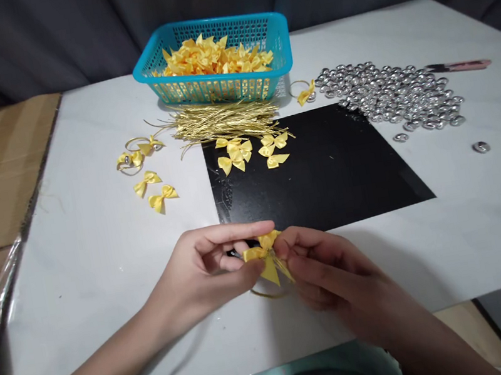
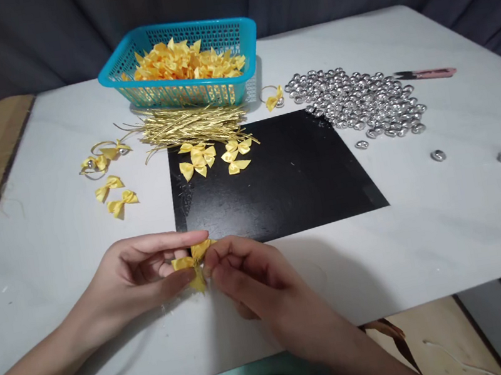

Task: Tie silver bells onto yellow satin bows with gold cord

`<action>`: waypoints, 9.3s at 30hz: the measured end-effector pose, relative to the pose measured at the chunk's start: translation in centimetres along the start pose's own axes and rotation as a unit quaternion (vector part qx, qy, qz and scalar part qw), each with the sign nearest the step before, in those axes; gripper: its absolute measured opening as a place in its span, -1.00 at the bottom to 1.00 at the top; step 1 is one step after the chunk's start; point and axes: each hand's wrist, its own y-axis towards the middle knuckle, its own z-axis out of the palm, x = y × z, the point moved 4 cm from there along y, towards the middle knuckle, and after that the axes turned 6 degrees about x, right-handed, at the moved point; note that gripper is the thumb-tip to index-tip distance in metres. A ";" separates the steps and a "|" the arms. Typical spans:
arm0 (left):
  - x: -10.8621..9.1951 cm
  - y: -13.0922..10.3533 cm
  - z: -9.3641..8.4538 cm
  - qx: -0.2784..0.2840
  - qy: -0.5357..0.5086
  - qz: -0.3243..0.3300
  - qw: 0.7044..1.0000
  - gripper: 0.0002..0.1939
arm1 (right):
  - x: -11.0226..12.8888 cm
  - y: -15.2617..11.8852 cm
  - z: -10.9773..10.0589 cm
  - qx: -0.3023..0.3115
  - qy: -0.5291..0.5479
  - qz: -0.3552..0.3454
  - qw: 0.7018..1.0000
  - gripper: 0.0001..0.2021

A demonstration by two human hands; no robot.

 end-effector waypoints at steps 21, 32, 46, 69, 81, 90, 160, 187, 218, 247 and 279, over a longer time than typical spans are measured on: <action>0.0 -0.2 -0.5 0.009 -0.055 0.007 0.998 -0.67 | 0.5 0.0 -0.8 -0.022 -0.028 0.020 0.999 -0.75; 0.0 0.0 -0.6 -0.023 -0.039 0.022 0.999 -0.80 | 3.1 -1.1 -1.9 -0.173 -0.299 -0.060 0.937 -0.88; 0.0 -0.2 -0.3 0.003 -0.005 -0.012 1.000 -0.70 | 5.1 0.1 0.4 0.048 -0.704 -0.235 0.668 -0.83; -0.1 0.1 -0.1 0.050 -0.068 -0.003 0.996 -0.73 | 5.2 1.4 0.7 0.171 -0.776 -0.178 0.581 -0.83; 0.1 0.0 -0.2 0.049 -0.063 0.005 0.997 -0.73 | 5.6 1.7 -0.4 0.173 -0.672 -0.144 0.705 -0.86; 0.4 0.0 -0.5 -0.017 -0.042 -0.013 0.999 -0.68 | 6.7 1.2 -0.5 0.081 -0.611 -0.293 0.731 -0.96; -0.3 -0.5 -0.8 -0.128 0.028 0.019 0.991 -0.85 | 4.5 1.9 -0.3 -0.106 -0.558 -0.229 0.790 -0.83; -0.9 -0.2 -0.9 -0.132 0.028 0.073 0.988 -0.94 | 4.1 2.8 -1.1 -0.001 -0.435 -0.104 0.895 -0.82; -1.0 -0.2 -0.3 -0.115 0.154 0.146 0.970 -0.86 | 3.9 3.0 -1.6 -0.002 -0.450 -0.086 0.889 -0.82; -1.3 -1.7 1.5 -0.200 0.654 0.374 0.627 -0.79 | 2.7 2.8 -0.8 0.063 -0.177 0.119 0.975 -0.64; -1.0 0.2 0.1 -0.096 0.397 0.121 0.905 -0.85 | 4.8 2.2 -1.2 -0.094 -0.585 -0.229 0.773 -0.90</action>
